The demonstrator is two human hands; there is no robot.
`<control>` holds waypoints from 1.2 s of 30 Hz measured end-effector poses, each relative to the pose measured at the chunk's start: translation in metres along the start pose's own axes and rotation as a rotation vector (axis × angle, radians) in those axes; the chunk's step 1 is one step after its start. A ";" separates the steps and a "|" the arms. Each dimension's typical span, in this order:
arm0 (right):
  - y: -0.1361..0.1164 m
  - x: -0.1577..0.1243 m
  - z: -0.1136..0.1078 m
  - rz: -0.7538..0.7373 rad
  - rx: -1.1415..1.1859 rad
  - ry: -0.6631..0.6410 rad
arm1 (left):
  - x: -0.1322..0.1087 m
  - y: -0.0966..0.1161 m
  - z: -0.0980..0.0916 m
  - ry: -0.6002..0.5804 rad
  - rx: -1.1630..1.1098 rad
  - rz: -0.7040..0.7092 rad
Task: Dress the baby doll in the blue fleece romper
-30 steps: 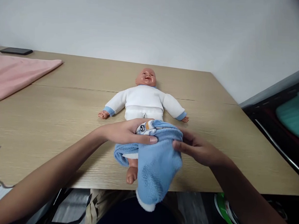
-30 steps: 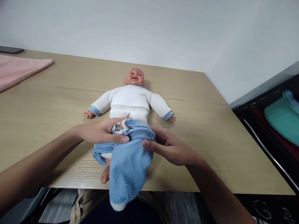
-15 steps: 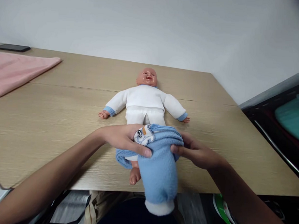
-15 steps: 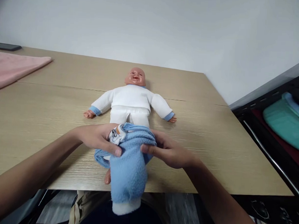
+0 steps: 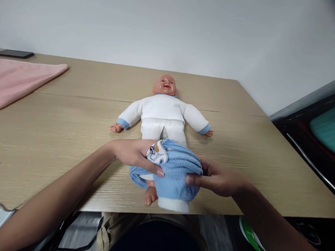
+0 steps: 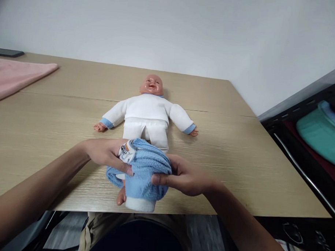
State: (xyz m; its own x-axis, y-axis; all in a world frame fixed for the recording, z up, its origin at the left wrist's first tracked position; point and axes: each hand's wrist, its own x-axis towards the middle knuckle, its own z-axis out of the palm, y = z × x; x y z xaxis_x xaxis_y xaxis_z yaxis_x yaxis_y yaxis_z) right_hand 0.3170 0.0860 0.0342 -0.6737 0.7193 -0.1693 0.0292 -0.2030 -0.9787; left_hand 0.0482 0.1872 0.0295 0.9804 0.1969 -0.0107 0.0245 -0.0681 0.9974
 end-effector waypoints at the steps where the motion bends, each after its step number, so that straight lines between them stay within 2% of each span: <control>1: 0.002 0.001 0.001 -0.009 -0.015 0.035 | -0.001 -0.001 -0.001 -0.052 -0.022 -0.015; 3: 0.006 0.002 0.004 -0.030 -0.059 0.119 | -0.003 -0.001 -0.001 -0.082 -0.058 -0.029; 6: 0.007 0.001 0.008 -0.030 -0.075 0.185 | -0.004 0.001 0.003 -0.005 -0.168 -0.063; 9: 0.002 -0.002 0.015 -0.001 -0.031 0.159 | -0.002 0.008 0.014 -0.112 -0.367 -0.222; 11: -0.003 -0.005 0.022 0.018 -0.047 0.163 | 0.001 0.013 0.022 -0.151 -0.381 -0.313; 13: -0.009 -0.007 0.031 0.020 -0.151 0.265 | 0.004 0.016 0.029 -0.049 -0.254 -0.315; 16: -0.012 -0.009 0.042 -0.002 -0.428 0.564 | 0.007 0.017 0.033 0.141 -0.012 -0.217; 18: -0.011 -0.009 0.046 -0.026 -0.616 0.715 | 0.008 0.017 0.034 0.229 0.093 -0.147; 21: -0.008 -0.011 0.048 -0.016 -0.830 0.814 | 0.008 0.017 0.035 0.276 0.157 -0.112; 24: -0.008 -0.016 0.048 0.106 -0.906 0.795 | 0.009 0.015 0.036 0.263 0.201 -0.119; 30: -0.001 -0.029 0.047 0.221 -0.788 0.599 | 0.018 0.012 0.043 0.208 0.404 -0.263; 34: 0.015 -0.037 0.049 0.292 -0.802 0.619 | 0.024 0.014 0.052 0.213 0.557 -0.384; 36: 0.021 -0.040 0.050 0.326 -0.830 0.642 | 0.025 0.015 0.055 0.207 0.631 -0.392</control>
State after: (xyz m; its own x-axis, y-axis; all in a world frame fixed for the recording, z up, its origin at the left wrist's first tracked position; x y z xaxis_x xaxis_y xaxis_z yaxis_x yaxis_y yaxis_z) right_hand 0.3076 0.0201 0.0260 -0.0406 0.9730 -0.2274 0.7860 -0.1094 -0.6085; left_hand 0.0835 0.1368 0.0400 0.8219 0.4964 -0.2795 0.5305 -0.4880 0.6932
